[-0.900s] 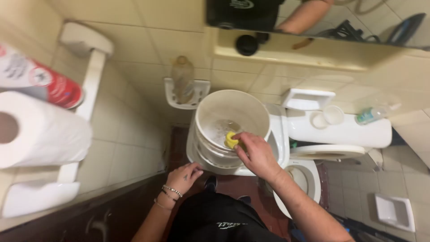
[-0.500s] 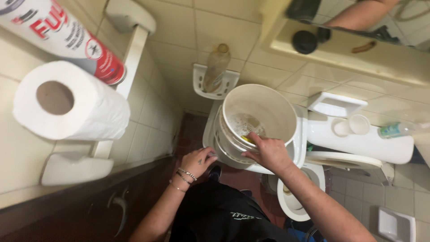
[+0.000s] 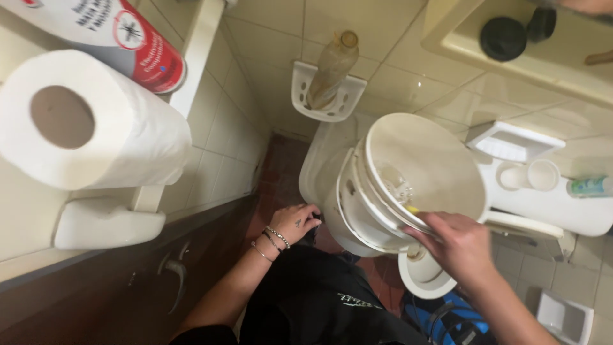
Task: Cleaning a toilet bowl using a sponge and a toilet brush
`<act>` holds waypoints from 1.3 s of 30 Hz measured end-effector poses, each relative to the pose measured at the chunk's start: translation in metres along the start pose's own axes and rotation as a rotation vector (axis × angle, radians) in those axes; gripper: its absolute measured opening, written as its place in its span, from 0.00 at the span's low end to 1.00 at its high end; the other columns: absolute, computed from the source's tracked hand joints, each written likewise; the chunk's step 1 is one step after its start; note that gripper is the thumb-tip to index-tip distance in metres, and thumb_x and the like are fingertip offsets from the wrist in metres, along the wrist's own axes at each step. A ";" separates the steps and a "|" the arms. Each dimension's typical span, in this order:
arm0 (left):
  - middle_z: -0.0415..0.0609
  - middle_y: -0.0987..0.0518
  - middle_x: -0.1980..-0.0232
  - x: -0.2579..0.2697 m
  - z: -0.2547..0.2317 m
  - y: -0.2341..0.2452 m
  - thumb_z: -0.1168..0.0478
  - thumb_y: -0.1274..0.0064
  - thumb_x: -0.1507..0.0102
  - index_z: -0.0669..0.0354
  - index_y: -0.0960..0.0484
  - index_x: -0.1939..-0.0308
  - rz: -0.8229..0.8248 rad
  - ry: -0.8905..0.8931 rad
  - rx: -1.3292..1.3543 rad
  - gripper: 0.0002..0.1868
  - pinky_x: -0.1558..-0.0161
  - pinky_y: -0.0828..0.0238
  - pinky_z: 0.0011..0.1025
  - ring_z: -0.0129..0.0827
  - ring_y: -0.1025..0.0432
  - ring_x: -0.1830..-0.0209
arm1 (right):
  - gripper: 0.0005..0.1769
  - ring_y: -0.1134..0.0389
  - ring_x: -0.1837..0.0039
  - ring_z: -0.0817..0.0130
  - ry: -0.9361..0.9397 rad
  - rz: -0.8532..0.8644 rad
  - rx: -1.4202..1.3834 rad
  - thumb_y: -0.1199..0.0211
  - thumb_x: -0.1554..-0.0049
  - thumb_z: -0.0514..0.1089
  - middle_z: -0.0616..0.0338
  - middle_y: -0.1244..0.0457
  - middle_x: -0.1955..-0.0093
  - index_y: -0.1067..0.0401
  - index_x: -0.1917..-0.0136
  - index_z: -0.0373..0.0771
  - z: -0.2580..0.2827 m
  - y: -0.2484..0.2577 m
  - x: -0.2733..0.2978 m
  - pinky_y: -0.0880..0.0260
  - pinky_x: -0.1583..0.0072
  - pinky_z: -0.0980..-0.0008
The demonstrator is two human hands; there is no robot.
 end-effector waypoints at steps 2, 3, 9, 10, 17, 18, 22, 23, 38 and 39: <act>0.38 0.15 0.52 -0.009 0.002 -0.025 0.43 0.50 0.33 0.37 0.21 0.46 0.017 -0.055 0.011 0.15 0.51 0.25 0.46 0.43 0.21 0.49 | 0.14 0.27 0.62 0.64 0.013 0.024 0.106 0.31 0.48 0.62 0.65 0.29 0.62 0.23 0.53 0.55 0.002 0.029 0.023 0.28 0.60 0.66; 0.36 0.16 0.52 -0.014 0.000 -0.038 0.43 0.49 0.35 0.39 0.21 0.47 0.021 -0.108 0.024 0.16 0.56 0.27 0.47 0.44 0.22 0.51 | 0.18 0.27 0.62 0.69 0.037 0.043 0.214 0.35 0.46 0.67 0.65 0.28 0.60 0.22 0.54 0.54 0.004 0.043 0.035 0.30 0.66 0.70; 0.38 0.17 0.52 -0.030 -0.034 -0.113 0.40 0.49 0.34 0.35 0.23 0.46 0.223 -0.245 -0.088 0.17 0.53 0.29 0.47 0.47 0.24 0.50 | 0.18 0.31 0.62 0.66 -0.208 0.042 0.205 0.33 0.47 0.60 0.67 0.30 0.59 0.22 0.50 0.47 -0.016 0.090 0.162 0.32 0.55 0.68; 0.38 0.17 0.52 -0.028 -0.041 -0.118 0.40 0.49 0.34 0.35 0.23 0.46 0.242 -0.265 -0.097 0.17 0.53 0.29 0.47 0.47 0.24 0.50 | 0.18 0.31 0.62 0.66 -0.236 0.042 0.211 0.33 0.47 0.60 0.67 0.30 0.59 0.22 0.50 0.47 -0.020 0.090 0.182 0.32 0.55 0.68; 0.38 0.17 0.56 -0.026 -0.088 -0.173 0.43 0.48 0.34 0.38 0.22 0.46 0.314 -0.462 -0.094 0.16 0.59 0.29 0.45 0.42 0.22 0.56 | 0.19 0.38 0.69 0.72 -0.486 -0.040 0.274 0.31 0.49 0.64 0.67 0.38 0.72 0.23 0.58 0.48 -0.057 0.082 0.297 0.42 0.62 0.72; 0.37 0.15 0.56 -0.024 -0.089 -0.184 0.43 0.47 0.36 0.37 0.21 0.47 0.253 -0.499 -0.065 0.16 0.60 0.28 0.45 0.42 0.21 0.57 | 0.18 0.41 0.71 0.73 -0.510 -0.063 0.220 0.27 0.51 0.62 0.69 0.41 0.75 0.24 0.61 0.47 -0.065 0.078 0.309 0.41 0.62 0.72; 0.41 0.17 0.50 -0.010 -0.109 -0.219 0.44 0.51 0.33 0.40 0.23 0.44 0.436 -0.421 -0.111 0.17 0.58 0.29 0.46 0.44 0.22 0.53 | 0.23 0.47 0.74 0.76 -0.575 0.008 0.270 0.32 0.49 0.69 0.72 0.48 0.79 0.30 0.67 0.51 -0.113 0.022 0.372 0.47 0.66 0.72; 0.38 0.16 0.52 -0.010 -0.103 -0.235 0.43 0.50 0.34 0.36 0.22 0.44 0.448 -0.385 -0.141 0.16 0.57 0.28 0.45 0.43 0.22 0.53 | 0.22 0.43 0.74 0.77 -0.572 0.052 0.224 0.33 0.48 0.69 0.71 0.46 0.80 0.30 0.65 0.51 -0.126 -0.002 0.390 0.45 0.67 0.71; 0.34 0.14 0.49 0.025 -0.039 -0.335 0.44 0.48 0.35 0.32 0.24 0.42 0.593 -0.044 -0.178 0.18 0.52 0.23 0.37 0.34 0.19 0.52 | 0.28 0.28 0.63 0.48 -0.651 0.763 -0.107 0.50 0.40 0.75 0.56 0.31 0.70 0.28 0.53 0.51 -0.267 -0.260 0.558 0.31 0.60 0.49; 0.33 0.15 0.48 0.027 -0.029 -0.335 0.42 0.50 0.35 0.32 0.24 0.42 0.589 -0.009 -0.203 0.18 0.53 0.22 0.39 0.34 0.19 0.54 | 0.29 0.28 0.62 0.45 -0.658 0.779 -0.096 0.51 0.40 0.76 0.54 0.31 0.70 0.28 0.52 0.52 -0.271 -0.267 0.564 0.32 0.59 0.47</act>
Point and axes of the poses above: each hand's wrist, its own x-axis away from the middle knuckle, its own y-axis out of the back of the hand, z = x × y, the point moved 9 cm from there along -x, towards the middle knuckle
